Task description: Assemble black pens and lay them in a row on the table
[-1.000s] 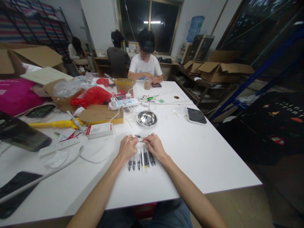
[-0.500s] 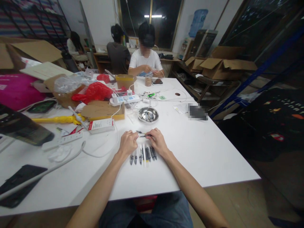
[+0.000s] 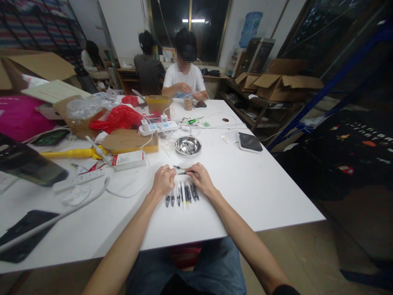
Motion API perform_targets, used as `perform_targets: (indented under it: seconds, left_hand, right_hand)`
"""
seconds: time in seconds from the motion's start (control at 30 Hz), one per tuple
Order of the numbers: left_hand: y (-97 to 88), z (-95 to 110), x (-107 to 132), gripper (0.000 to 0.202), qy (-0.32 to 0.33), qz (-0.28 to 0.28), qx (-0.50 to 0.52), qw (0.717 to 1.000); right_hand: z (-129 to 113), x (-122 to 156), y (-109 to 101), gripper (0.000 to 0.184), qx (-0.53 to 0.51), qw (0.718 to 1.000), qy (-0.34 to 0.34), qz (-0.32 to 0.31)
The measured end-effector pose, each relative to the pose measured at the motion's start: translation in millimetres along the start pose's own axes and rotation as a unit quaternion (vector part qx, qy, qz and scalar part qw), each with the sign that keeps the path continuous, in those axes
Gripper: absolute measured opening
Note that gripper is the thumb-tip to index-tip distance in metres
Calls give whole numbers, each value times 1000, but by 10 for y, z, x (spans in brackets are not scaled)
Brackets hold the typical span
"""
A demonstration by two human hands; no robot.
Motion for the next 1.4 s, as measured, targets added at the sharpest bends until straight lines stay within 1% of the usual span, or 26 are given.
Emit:
perform_targets:
  seconds: [0.1, 0.17, 0.23, 0.33, 0.43, 0.5, 0.63, 0.73, 0.83, 0.93, 1.03, 1.1, 1.23, 1.4]
  left_hand:
    - [-8, -32, -5, 31, 1, 15, 4, 1000]
    - [-26, -50, -7, 32, 8, 25, 13, 1000]
    - [-50, -57, -7, 33, 21, 29, 26, 999]
    - [-84, -51, -7, 34, 37, 30, 41, 998]
    - [-85, -45, -8, 34, 50, 26, 52, 997]
    - [-58, -63, -9, 35, 52, 20, 58, 997]
    - [7, -173, -6, 36, 23, 14, 61, 998]
    - [22, -227, 1, 36, 2, 12, 57, 998]
    - [-1, -192, -6, 37, -5, 8, 44, 999]
    - [-44, -125, -22, 41, -18, 16, 27, 999]
    - [-70, -98, -32, 47, -42, 27, 11, 999]
    - [-74, -91, -33, 49, -43, 29, 8, 999]
    - [-63, -79, -33, 43, -17, 18, 22, 999]
    - [-2, -52, -33, 29, 14, -30, 41, 999]
  right_hand:
    - [-55, -14, -4, 9, -17, 1000, -13, 15]
    - [-107, -22, -6, 9, -8, 1000, -21, 14]
    - [-159, -28, -4, 12, 13, 1000, -26, 5]
    - [-199, -33, 36, 25, 62, 997, -22, -28]
    - [-168, -28, 104, 26, 102, 993, -1, -65]
    - [-141, -23, 126, 27, 108, 992, 8, -66]
    - [-134, -14, 74, 13, 78, 997, 6, -18]
    - [-131, -7, 26, 11, 61, 998, 17, 2]
    - [-122, -10, 22, 18, 63, 998, 21, -12]
    - [-116, -22, 37, 23, 75, 997, 10, -33]
    - [-113, -36, 35, 23, 76, 996, -2, -38]
    - [-113, -43, 29, 21, 71, 997, -9, -39]
    - [-95, -49, 22, 16, 67, 997, -8, -36]
    - [-70, -45, 49, 17, 62, 997, -9, -33]
Point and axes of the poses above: each hand's wrist, its own x-axis away from the middle knuckle, its own y-axis out of the palm, z = x × y, the point moved 5 cm from there along -x, towards the middle knuckle, and after that the axes turned 4 degrees about -y, right-handed, at the moved point
